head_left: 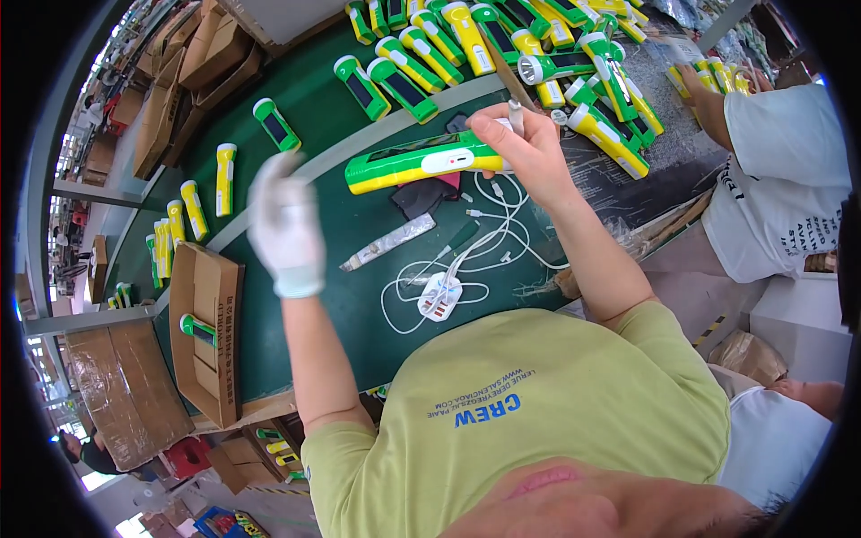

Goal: Assembling and testing LED flashlights on a factory production line.

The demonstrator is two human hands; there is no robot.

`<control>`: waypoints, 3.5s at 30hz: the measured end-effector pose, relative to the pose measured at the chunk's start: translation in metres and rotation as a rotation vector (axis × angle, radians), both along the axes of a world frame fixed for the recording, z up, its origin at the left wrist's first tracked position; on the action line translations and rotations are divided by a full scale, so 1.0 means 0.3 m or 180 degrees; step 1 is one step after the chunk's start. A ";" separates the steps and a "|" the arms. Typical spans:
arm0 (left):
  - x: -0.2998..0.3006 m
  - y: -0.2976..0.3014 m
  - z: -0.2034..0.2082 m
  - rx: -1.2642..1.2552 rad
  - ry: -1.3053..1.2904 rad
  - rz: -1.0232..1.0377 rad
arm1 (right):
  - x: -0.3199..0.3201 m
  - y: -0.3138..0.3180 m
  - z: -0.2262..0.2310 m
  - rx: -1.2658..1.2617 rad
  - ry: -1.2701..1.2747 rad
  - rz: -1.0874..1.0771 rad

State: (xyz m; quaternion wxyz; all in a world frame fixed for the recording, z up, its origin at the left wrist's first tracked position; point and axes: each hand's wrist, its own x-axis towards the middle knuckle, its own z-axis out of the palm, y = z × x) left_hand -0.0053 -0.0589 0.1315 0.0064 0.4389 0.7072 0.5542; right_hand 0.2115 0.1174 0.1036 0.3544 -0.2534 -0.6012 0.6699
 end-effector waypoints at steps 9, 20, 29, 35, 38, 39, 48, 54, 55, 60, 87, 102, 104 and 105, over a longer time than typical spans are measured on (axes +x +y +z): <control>0.148 0.222 -0.233 -0.0193 -0.3682 -0.1402 | 0.060 -0.013 0.001 0.0804 -0.0096 -0.0015; 0.161 0.133 -0.262 -0.0064 -0.4619 -0.1018 | 0.065 -0.154 -0.022 0.1222 -0.0915 0.0489; 0.189 0.208 -0.248 0.0089 -0.2837 -0.0907 | -0.086 -0.119 -0.058 0.4510 -0.1044 0.0391; 0.227 0.167 -0.173 0.0500 -0.2916 -0.1784 | -0.016 -0.129 -0.054 0.2587 -0.0020 0.1015; 0.244 0.162 -0.210 0.0382 -0.3132 -0.1893 | 0.037 -0.162 -0.051 0.2462 -0.0416 0.1174; 0.246 0.160 -0.225 0.0380 -0.3101 -0.1855 | 0.053 -0.178 -0.062 0.2422 -0.0528 0.1302; 0.210 0.177 -0.147 0.0276 -0.3469 -0.1965 | 0.106 -0.289 -0.196 0.3164 -0.0304 0.1442; 0.222 0.190 -0.193 0.0332 -0.3345 -0.1627 | 0.095 -0.289 -0.166 0.1893 0.0166 0.1662; 0.215 0.191 -0.210 0.0371 -0.3111 -0.1756 | 0.096 -0.291 -0.161 0.1236 0.0025 0.1679; 0.231 0.165 -0.196 0.0175 -0.3416 -0.2106 | 0.052 -0.157 -0.132 -0.1589 -0.0034 0.1128; 0.309 0.095 -0.112 0.0776 -0.4545 -0.2323 | 0.044 -0.046 -0.041 -0.0389 -0.0058 -0.0093; 0.297 0.160 -0.161 0.0245 -0.2598 -0.1823 | 0.370 0.214 0.198 0.1391 -0.0074 -0.1351; 0.246 0.194 -0.185 -0.0363 -0.2342 -0.1538 | 0.418 0.289 0.122 0.2396 -0.2330 -0.1109; 0.203 0.214 -0.219 -0.0488 -0.2068 -0.1461 | 0.474 0.371 0.069 0.2529 -0.3009 -0.1237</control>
